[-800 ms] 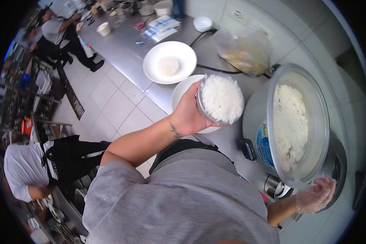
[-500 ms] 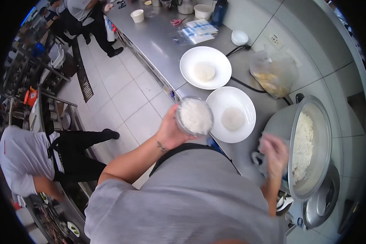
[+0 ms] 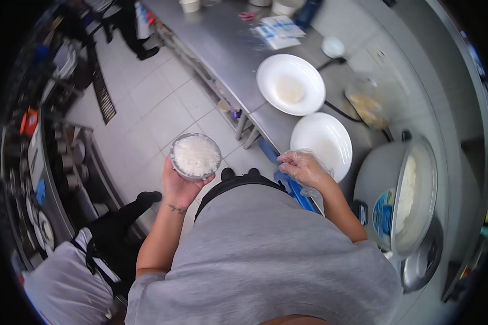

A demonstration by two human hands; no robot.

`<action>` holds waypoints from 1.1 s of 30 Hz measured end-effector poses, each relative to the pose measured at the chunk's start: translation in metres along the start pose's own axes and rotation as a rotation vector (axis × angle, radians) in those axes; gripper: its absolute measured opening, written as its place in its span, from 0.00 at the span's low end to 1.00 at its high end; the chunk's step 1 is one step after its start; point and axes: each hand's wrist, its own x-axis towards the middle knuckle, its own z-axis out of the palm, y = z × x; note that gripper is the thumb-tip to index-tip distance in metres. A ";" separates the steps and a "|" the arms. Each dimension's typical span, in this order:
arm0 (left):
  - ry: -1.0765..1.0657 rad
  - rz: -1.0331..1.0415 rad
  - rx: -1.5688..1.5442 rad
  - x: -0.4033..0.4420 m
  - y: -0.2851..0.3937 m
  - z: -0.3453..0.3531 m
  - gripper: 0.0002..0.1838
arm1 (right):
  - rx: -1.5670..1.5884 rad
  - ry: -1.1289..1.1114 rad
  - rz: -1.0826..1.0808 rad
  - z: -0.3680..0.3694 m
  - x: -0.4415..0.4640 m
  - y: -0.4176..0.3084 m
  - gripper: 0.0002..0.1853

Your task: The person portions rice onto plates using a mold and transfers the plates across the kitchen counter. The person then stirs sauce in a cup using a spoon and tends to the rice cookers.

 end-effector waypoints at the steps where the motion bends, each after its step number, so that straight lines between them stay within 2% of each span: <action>1: -0.037 0.004 -0.029 0.002 -0.001 -0.010 0.31 | 0.004 -0.016 -0.051 0.000 0.010 -0.002 0.15; 4: -0.088 0.049 -0.158 0.003 -0.005 -0.024 0.33 | -0.086 -0.067 -0.142 -0.008 0.050 -0.014 0.15; 7: -0.040 0.147 -0.255 -0.010 0.002 -0.038 0.31 | -0.061 -0.106 -0.155 -0.004 0.097 -0.037 0.14; 9: 0.031 0.218 -0.334 -0.032 0.008 -0.045 0.30 | -0.111 -0.244 -0.172 0.005 0.130 -0.075 0.14; 11: 0.159 0.269 -0.440 -0.051 -0.038 -0.051 0.30 | -0.122 -0.426 -0.159 0.021 0.141 -0.037 0.14; 12: 0.164 0.306 -0.468 -0.060 -0.040 -0.055 0.29 | -0.187 -0.460 -0.223 0.030 0.147 -0.067 0.13; 16: 0.363 0.455 -0.531 -0.072 -0.047 -0.051 0.29 | -0.135 -0.603 -0.398 0.060 0.183 -0.109 0.13; 20: 0.371 0.604 -0.541 -0.073 -0.034 -0.059 0.29 | -0.130 -0.711 -0.521 0.086 0.206 -0.158 0.13; 24: 0.382 0.777 -0.450 -0.083 -0.027 -0.046 0.30 | -0.093 -0.751 -0.641 0.104 0.231 -0.170 0.13; 27: 0.372 0.858 -0.329 -0.104 -0.017 -0.046 0.31 | -0.175 -0.756 -0.829 0.110 0.229 -0.198 0.13; 30: 0.276 0.917 -0.273 -0.122 0.008 -0.054 0.32 | -0.088 -0.763 -0.801 0.117 0.234 -0.215 0.13; 31: 0.211 0.949 -0.300 -0.138 0.014 -0.079 0.32 | -0.117 -0.779 -0.799 0.137 0.229 -0.229 0.14; 33: 0.190 0.994 -0.354 -0.131 0.006 -0.095 0.32 | -0.127 -0.799 -0.811 0.129 0.252 -0.213 0.14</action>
